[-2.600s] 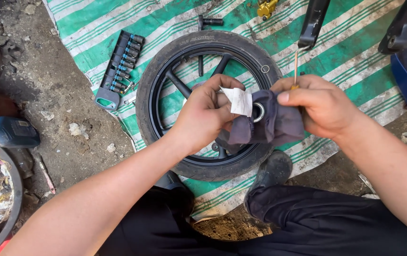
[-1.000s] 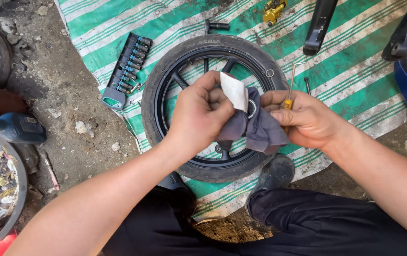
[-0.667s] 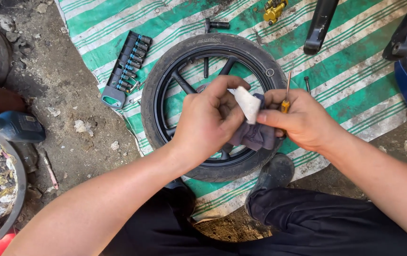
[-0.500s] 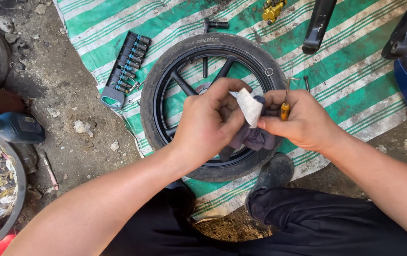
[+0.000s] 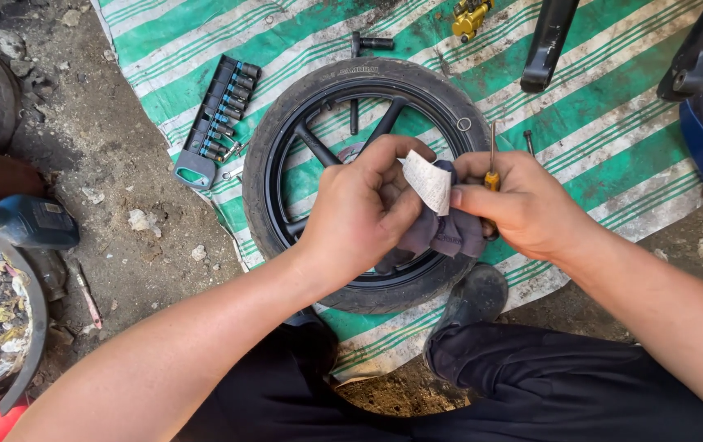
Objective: Cleaning a motorcycle wheel hub using a cloth and a small tool, followed by positioning a brake disc.
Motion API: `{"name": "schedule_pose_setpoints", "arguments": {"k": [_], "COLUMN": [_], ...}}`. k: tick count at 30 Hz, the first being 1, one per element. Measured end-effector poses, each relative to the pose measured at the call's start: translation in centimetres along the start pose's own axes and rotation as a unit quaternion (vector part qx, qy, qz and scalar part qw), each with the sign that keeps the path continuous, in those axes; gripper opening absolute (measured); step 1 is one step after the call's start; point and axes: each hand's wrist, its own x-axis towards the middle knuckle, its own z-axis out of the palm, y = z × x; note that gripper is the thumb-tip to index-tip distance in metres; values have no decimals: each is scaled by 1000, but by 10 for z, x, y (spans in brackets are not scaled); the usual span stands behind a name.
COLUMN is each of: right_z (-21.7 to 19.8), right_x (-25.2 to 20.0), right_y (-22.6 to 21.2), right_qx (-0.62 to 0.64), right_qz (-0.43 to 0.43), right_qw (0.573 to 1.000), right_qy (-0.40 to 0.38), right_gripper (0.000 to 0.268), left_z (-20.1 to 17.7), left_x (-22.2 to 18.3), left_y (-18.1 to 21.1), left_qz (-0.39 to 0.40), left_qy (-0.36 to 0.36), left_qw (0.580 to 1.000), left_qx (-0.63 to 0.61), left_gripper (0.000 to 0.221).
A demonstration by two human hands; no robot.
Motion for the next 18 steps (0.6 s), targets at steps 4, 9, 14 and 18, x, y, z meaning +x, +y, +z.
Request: {"name": "schedule_pose_setpoints", "arguments": {"k": [4, 9, 14, 18], "right_z": [6, 18, 25, -8], "right_x": [2, 5, 7, 14], "right_y": [5, 13, 18, 28], "right_qx": [0, -5, 80, 114], "right_qz": [-19, -10, 0, 29], "right_qw": [1000, 999, 996, 993], "right_qy": [23, 48, 48, -14], "right_gripper": [7, 12, 19, 32], "left_z": [4, 11, 16, 15], "left_x": [-3, -5, -3, 5], "left_y": [5, -3, -12, -47], "left_qz": [-12, -11, -32, -100], "left_qy": [3, 25, 47, 8], "left_qw": [999, 999, 998, 966], "left_qx": [33, 19, -15, -237], "left_gripper": [36, 38, 36, 41]}}
